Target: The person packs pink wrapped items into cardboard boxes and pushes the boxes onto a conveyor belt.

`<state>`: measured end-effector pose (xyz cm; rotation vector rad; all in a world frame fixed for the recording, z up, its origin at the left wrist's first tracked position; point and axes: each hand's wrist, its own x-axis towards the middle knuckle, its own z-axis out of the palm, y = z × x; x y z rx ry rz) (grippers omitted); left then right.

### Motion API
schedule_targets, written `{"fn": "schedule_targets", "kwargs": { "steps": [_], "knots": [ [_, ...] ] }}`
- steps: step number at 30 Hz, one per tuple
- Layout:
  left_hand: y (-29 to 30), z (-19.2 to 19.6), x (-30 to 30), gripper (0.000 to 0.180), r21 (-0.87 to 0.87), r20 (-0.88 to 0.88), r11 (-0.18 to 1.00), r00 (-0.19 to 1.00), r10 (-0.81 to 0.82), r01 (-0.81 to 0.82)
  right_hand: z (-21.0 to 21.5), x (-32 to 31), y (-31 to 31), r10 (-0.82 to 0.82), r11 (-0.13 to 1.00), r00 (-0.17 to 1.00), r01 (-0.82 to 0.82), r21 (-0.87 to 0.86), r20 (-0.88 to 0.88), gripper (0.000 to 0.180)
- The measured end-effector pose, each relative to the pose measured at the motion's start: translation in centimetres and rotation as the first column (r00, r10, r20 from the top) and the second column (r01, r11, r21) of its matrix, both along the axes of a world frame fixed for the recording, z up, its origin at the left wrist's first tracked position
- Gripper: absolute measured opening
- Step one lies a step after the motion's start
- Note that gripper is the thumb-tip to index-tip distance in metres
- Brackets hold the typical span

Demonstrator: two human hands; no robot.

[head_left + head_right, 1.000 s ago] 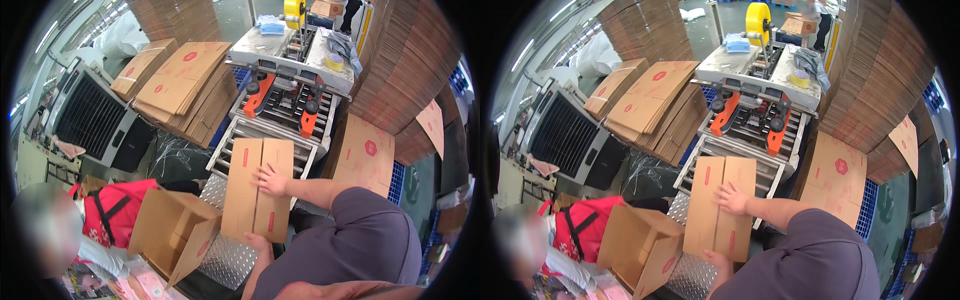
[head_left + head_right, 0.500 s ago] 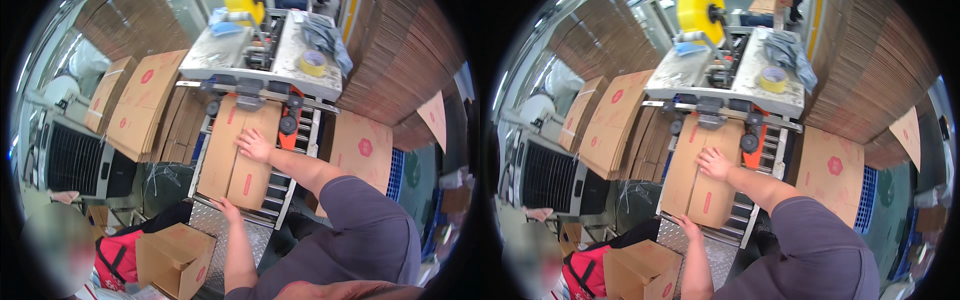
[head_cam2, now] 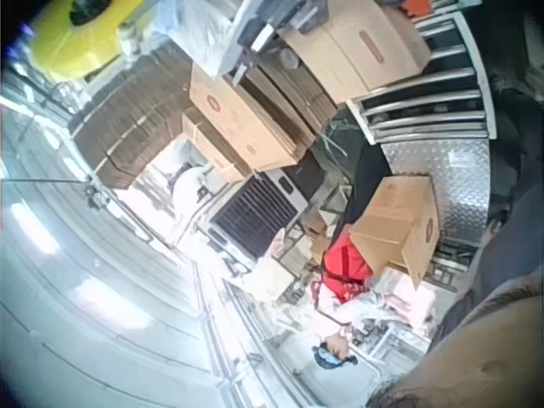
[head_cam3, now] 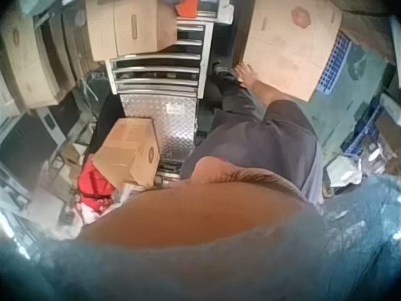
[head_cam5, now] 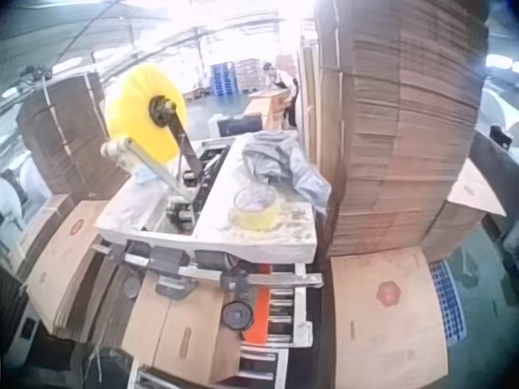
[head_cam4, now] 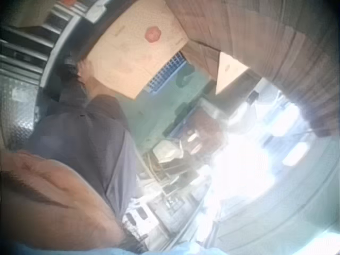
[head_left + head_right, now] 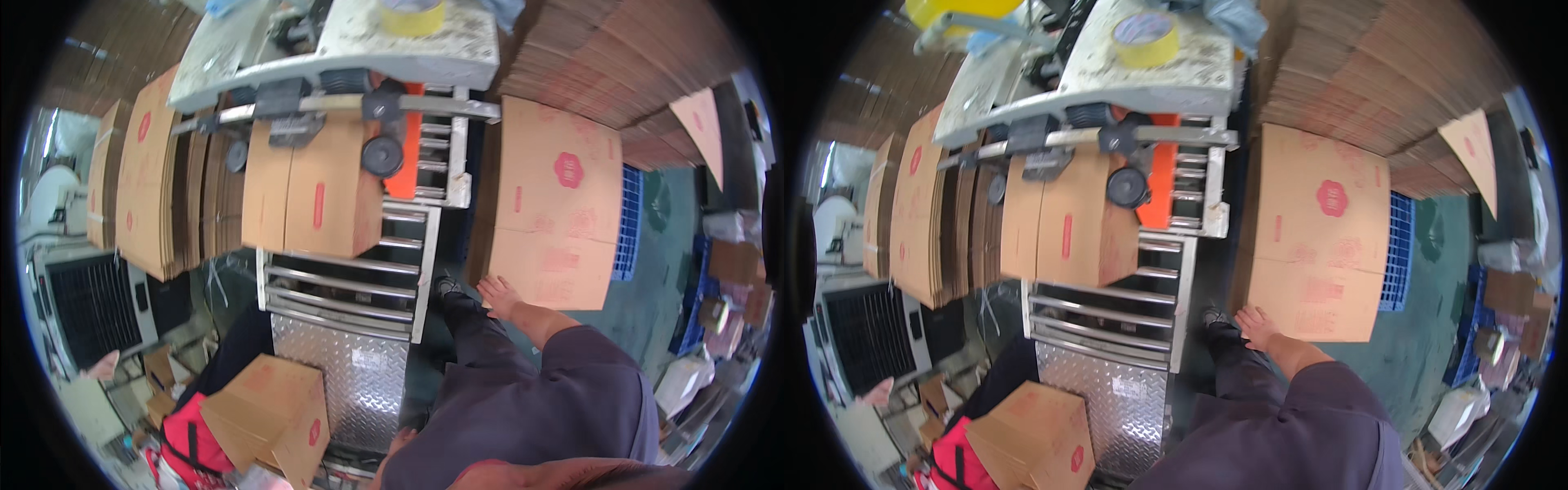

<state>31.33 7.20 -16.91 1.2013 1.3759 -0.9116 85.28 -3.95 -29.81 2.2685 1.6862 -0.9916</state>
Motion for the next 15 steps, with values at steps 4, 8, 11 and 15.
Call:
{"fn": "schedule_targets", "kwargs": {
  "steps": [4,8,11,15],
  "knots": [
    [0.5,0.7,-3.6,0.057,0.045,-0.079,0.945,0.942,0.325,-0.323,-3.6,-1.0,-0.4,0.183,0.976,0.976,-0.166,-0.140,0.117,0.104],
    [-1.2,1.8,-3.1,0.051,0.266,-0.120,0.946,0.968,0.221,-0.183,-7.5,-1.5,-3.2,0.240,0.970,0.935,-0.241,-0.029,0.260,0.100],
    [-2.7,2.2,-3.3,0.051,0.353,-0.080,0.919,0.973,0.217,-0.176,-8.3,-2.0,-4.9,0.297,0.947,0.896,-0.320,0.016,0.331,0.085],
    [-4.4,1.5,-4.1,0.054,0.230,-0.055,0.946,0.968,0.247,-0.228,-3.7,-2.2,-4.3,0.330,0.942,0.916,-0.306,-0.135,0.227,0.066]
  ]
}}
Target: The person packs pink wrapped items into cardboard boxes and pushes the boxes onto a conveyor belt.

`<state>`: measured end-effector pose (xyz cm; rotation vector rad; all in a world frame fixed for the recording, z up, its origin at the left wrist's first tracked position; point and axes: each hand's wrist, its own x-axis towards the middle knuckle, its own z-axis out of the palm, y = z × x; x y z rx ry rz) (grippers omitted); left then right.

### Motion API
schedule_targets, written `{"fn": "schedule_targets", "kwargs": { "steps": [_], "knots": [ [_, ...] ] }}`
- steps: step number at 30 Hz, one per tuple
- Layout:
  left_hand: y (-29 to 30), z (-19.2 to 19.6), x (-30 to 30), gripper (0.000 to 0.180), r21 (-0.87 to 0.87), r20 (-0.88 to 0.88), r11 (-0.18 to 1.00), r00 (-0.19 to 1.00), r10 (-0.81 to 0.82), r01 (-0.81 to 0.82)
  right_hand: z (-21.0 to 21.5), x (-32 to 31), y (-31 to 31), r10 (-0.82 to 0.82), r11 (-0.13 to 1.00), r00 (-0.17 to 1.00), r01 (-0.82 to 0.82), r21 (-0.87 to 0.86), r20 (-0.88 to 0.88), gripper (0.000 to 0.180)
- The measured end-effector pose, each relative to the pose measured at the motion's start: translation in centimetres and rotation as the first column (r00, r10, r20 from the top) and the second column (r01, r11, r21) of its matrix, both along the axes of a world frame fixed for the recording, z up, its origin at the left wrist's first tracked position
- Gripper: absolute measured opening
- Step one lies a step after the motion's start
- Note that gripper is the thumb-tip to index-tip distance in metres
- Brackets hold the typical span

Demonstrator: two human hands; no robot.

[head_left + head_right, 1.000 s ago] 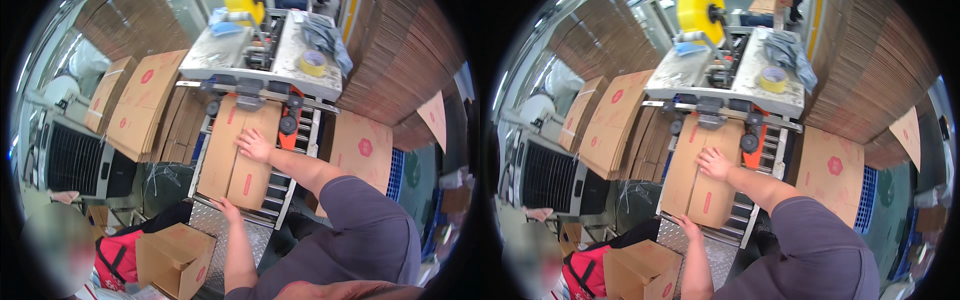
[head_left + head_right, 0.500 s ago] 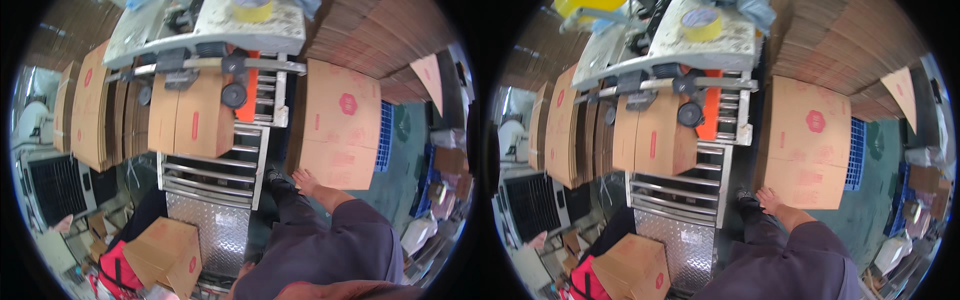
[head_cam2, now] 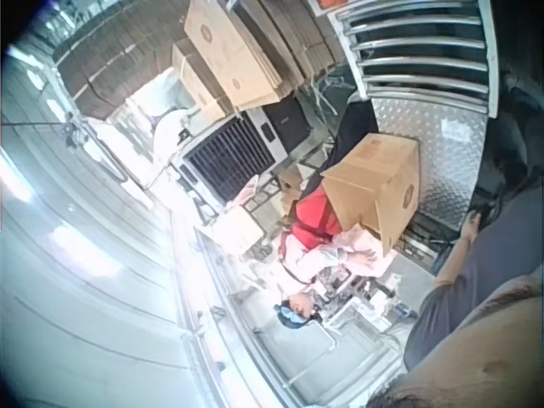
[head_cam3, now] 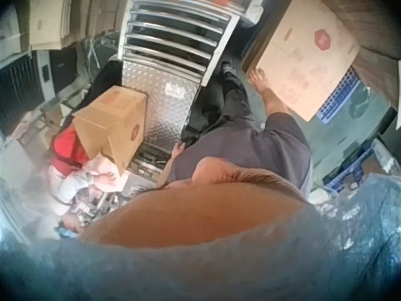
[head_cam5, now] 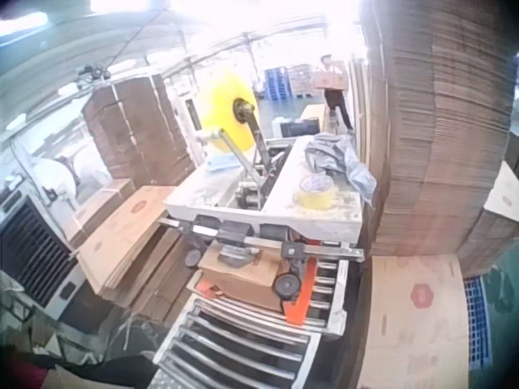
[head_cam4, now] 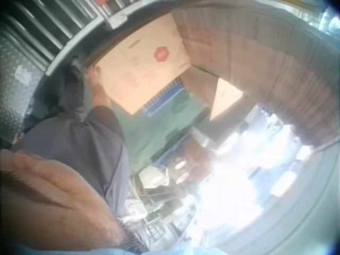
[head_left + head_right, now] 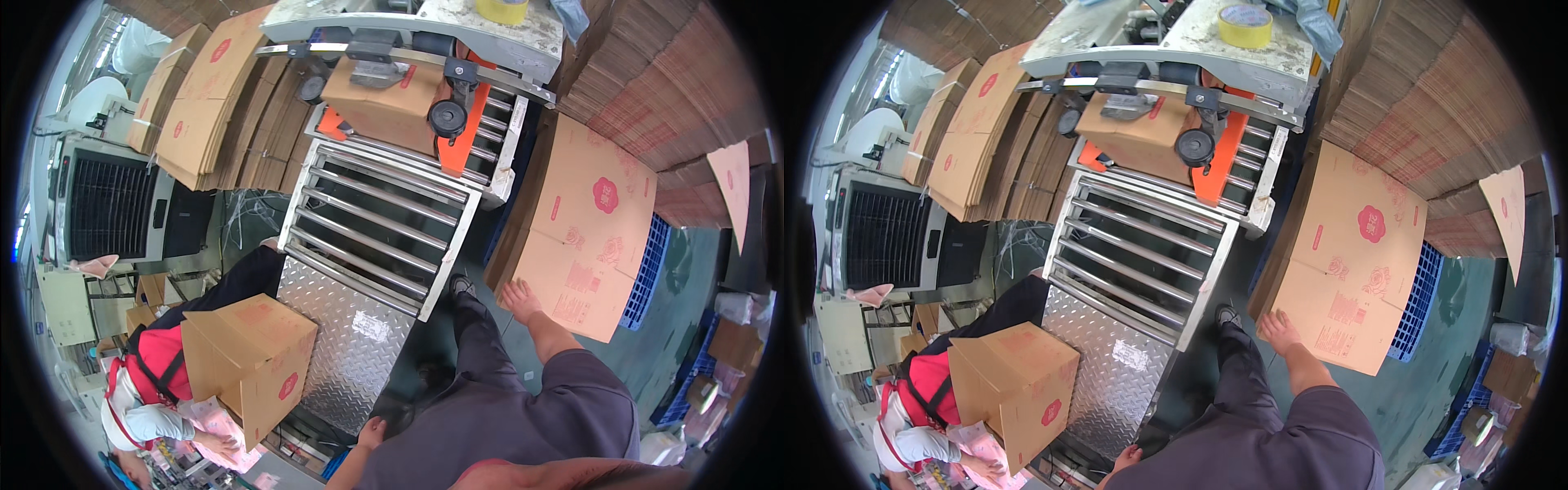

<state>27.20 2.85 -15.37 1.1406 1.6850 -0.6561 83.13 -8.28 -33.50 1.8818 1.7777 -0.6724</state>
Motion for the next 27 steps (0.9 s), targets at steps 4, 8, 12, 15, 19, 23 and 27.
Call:
{"fn": "schedule_targets", "kwargs": {
  "steps": [4,8,12,15,19,23,27],
  "knots": [
    [-0.8,-2.1,-5.9,0.053,-0.005,0.106,1.000,0.994,0.008,-0.007,4.9,-3.7,-2.0,-0.387,0.872,0.922,0.364,0.327,0.007,0.062],
    [-0.9,-2.5,-8.9,0.050,0.148,0.193,0.989,0.981,-0.006,-0.023,9.1,-2.2,-4.3,-0.647,0.674,0.752,0.488,0.555,0.125,0.054],
    [-2.7,-2.7,-14.3,0.053,0.272,0.385,0.961,0.921,-0.059,-0.052,24.4,-2.0,-4.2,-0.747,0.596,0.621,0.467,0.653,0.238,0.023],
    [-2.2,-0.3,-17.0,0.066,0.477,0.337,0.878,0.931,-0.138,-0.043,37.7,-4.5,-6.6,-0.524,0.286,0.811,-0.122,0.950,0.262,0.016],
    [0.3,11.7,-14.2,0.087,0.817,0.318,0.577,0.832,-0.455,0.003,59.0,-15.9,-6.2,-0.282,0.038,0.879,-0.389,0.920,0.384,0.037],
    [-2.3,20.1,-14.9,0.114,0.948,0.002,0.258,0.807,-0.591,0.187,68.0,-25.7,-1.3,0.163,-0.190,0.911,-0.346,0.919,0.378,0.049],
    [-5.0,26.8,-19.7,0.124,0.912,-0.029,0.339,0.858,-0.512,0.233,67.2,-27.7,3.9,0.406,-0.292,0.913,0.153,0.944,-0.022,0.056]
  ]
}}
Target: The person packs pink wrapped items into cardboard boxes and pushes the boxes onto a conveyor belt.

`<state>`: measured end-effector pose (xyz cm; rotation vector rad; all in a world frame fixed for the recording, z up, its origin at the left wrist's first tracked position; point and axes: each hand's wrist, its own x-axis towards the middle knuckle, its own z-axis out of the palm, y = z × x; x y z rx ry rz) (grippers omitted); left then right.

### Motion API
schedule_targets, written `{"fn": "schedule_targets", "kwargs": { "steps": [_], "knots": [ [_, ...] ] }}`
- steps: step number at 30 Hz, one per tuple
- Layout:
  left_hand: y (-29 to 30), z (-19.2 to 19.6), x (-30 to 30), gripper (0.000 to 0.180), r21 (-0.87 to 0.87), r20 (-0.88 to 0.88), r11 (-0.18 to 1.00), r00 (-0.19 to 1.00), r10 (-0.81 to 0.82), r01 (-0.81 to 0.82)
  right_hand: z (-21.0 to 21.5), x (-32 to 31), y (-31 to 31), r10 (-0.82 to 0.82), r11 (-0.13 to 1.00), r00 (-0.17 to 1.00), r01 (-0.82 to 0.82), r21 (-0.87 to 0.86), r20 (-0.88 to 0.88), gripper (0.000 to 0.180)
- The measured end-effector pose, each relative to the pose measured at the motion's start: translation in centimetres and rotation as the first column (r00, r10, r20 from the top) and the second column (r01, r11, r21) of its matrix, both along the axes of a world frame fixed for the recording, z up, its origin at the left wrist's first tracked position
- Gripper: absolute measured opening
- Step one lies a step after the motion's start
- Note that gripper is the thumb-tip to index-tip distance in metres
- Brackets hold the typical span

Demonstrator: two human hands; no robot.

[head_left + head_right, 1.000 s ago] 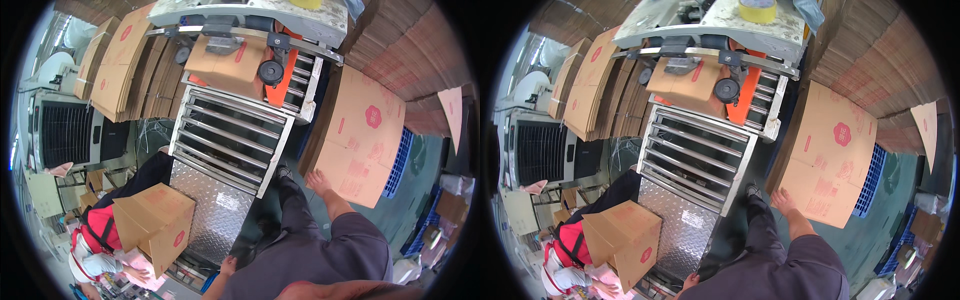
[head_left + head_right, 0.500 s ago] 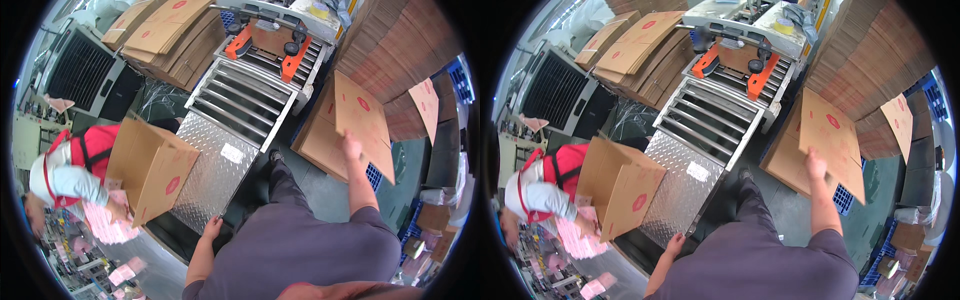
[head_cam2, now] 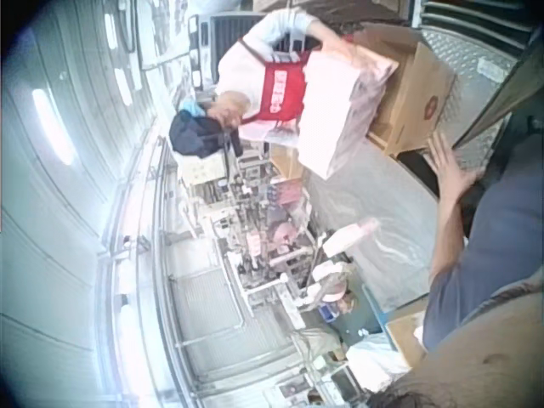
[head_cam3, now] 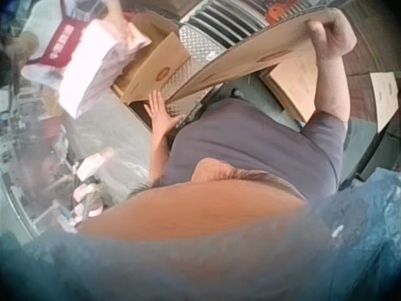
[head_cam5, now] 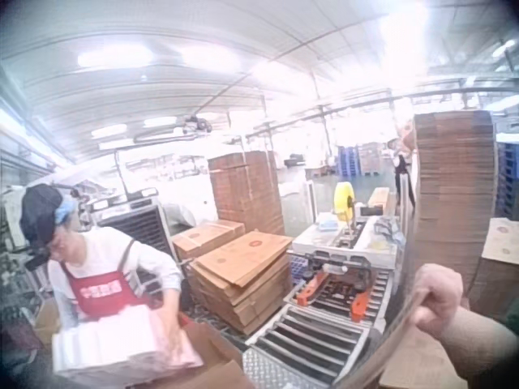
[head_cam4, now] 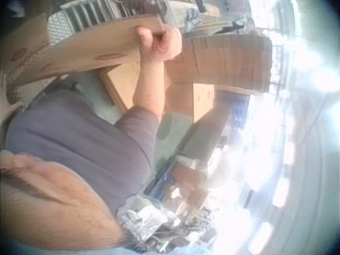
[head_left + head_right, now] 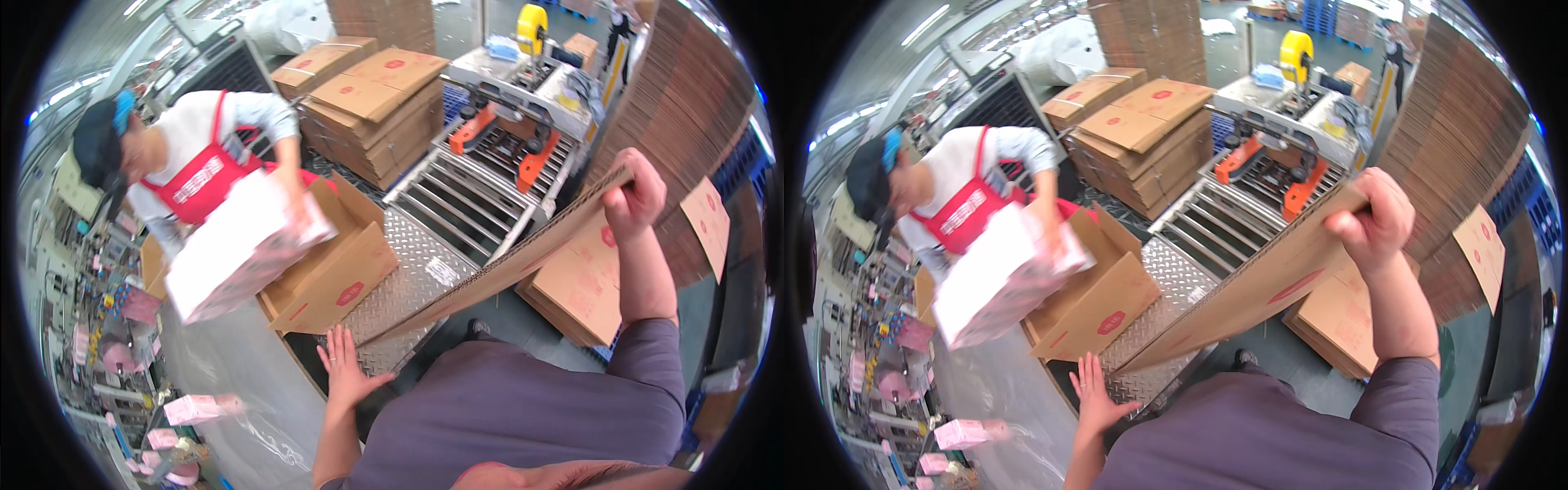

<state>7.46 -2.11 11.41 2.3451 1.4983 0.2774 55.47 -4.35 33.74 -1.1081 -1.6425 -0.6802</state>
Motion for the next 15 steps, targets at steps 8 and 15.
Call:
{"fn": "schedule_targets", "kwargs": {
  "steps": [8,15],
  "knots": [
    [-1.3,4.7,-4.9,0.029,0.511,-0.035,0.859,0.999,0.040,-0.017,-12.5,0.5,7.2,0.020,0.917,0.990,0.038,-0.396,0.141,0.073],
    [-1.6,0.5,0.5,0.059,0.595,-0.213,0.786,0.911,0.354,-0.167,-21.3,-4.4,15.1,0.563,0.478,0.784,-0.051,-0.877,0.261,0.054]
  ]
}}
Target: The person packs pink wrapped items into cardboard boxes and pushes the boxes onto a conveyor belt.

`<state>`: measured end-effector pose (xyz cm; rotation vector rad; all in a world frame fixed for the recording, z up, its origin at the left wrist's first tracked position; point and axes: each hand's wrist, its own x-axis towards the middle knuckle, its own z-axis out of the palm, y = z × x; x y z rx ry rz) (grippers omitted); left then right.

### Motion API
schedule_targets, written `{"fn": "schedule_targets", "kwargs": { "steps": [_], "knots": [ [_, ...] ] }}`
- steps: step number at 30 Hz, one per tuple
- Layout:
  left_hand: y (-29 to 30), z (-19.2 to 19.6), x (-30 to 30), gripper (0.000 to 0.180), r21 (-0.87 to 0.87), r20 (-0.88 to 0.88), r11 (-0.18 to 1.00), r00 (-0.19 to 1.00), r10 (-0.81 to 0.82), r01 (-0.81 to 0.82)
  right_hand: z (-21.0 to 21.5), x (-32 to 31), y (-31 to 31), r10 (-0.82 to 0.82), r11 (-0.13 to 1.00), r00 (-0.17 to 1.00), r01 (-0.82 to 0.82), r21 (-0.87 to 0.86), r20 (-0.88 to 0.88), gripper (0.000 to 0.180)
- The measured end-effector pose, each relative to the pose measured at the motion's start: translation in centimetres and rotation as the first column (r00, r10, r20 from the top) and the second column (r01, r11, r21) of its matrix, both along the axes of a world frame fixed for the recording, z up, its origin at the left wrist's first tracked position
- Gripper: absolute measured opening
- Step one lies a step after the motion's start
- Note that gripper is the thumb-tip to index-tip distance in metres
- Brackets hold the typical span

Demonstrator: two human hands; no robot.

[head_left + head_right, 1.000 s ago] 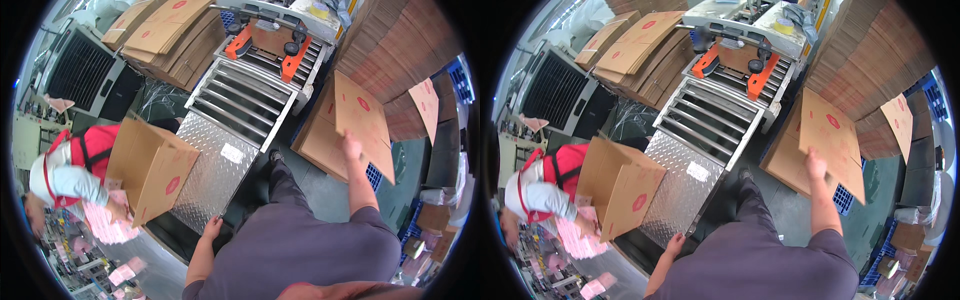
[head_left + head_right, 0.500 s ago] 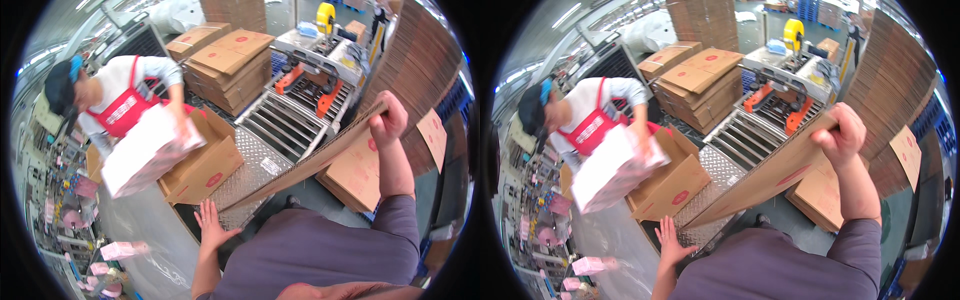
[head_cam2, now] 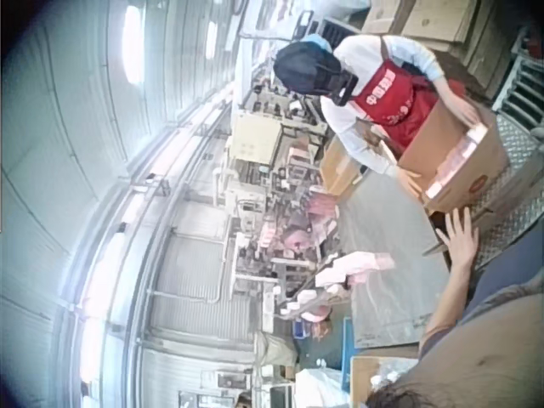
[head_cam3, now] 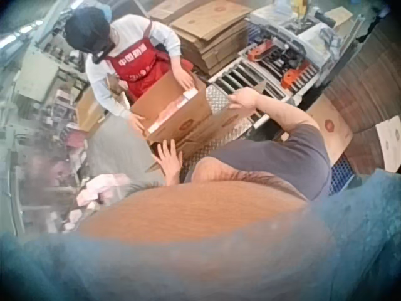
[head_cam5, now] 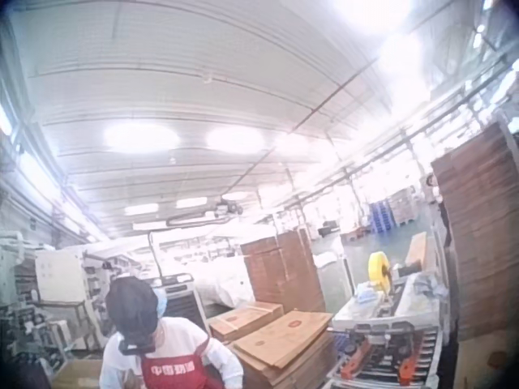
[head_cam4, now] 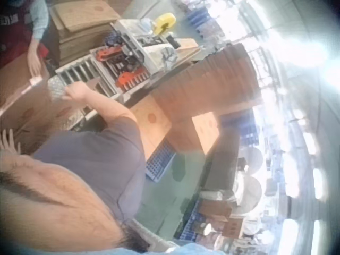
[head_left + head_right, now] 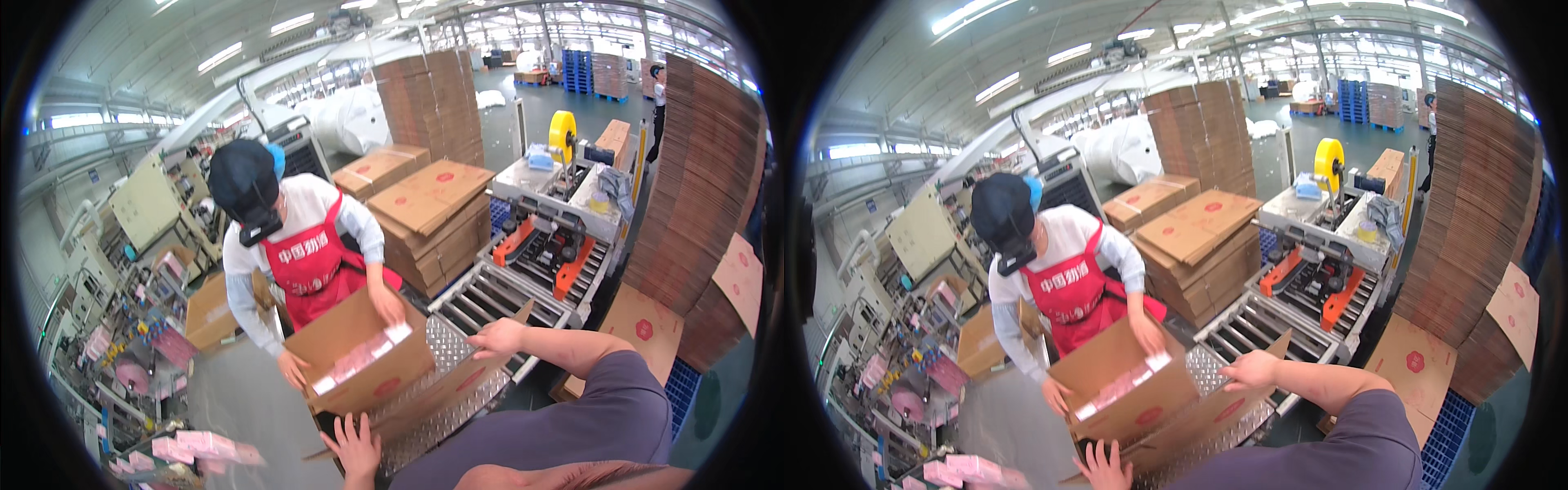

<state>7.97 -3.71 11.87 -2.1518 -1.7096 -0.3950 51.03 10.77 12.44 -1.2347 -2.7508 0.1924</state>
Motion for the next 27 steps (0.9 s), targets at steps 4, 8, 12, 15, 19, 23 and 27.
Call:
{"fn": "schedule_targets", "kwargs": {
  "steps": [4,8,12,15,19,23,27],
  "knots": [
    [-2.6,-3.9,-1.0,0.063,0.142,-0.221,0.974,0.965,-0.140,0.174,1.0,0.0,4.3,0.073,0.953,0.994,-0.045,-0.300,0.081,0.053],
    [-2.6,-0.3,0.2,0.051,-0.282,-0.110,0.951,0.980,-0.163,0.126,1.8,0.1,6.9,0.094,0.963,0.938,-0.001,-0.270,0.332,0.047],
    [0.7,4.1,2.8,0.042,-0.355,-0.094,0.916,0.967,-0.236,0.189,6.9,3.2,9.9,-0.188,0.956,0.865,0.270,-0.117,0.466,0.045],
    [5.0,6.5,7.4,0.035,-0.446,-0.087,0.824,0.900,-0.428,0.349,6.7,5.3,10.5,-0.321,0.920,0.853,0.383,-0.077,0.412,0.046],
    [10.1,-4.0,17.4,0.048,-0.958,0.183,0.034,0.700,-0.690,0.284,3.6,1.1,7.8,-0.043,0.918,0.913,0.196,-0.345,0.405,0.064],
    [7.6,-16.6,12.0,0.036,-0.632,0.687,0.337,0.705,-0.172,0.698,-13.8,-2.7,9.8,0.464,0.826,0.842,-0.299,-0.477,0.276,0.073],
    [7.6,-13.7,12.3,0.047,-0.685,0.712,0.105,0.693,-0.113,0.721,-23.8,1.0,12.9,0.506,0.648,0.787,-0.078,-0.757,0.353,0.061]
  ]
}}
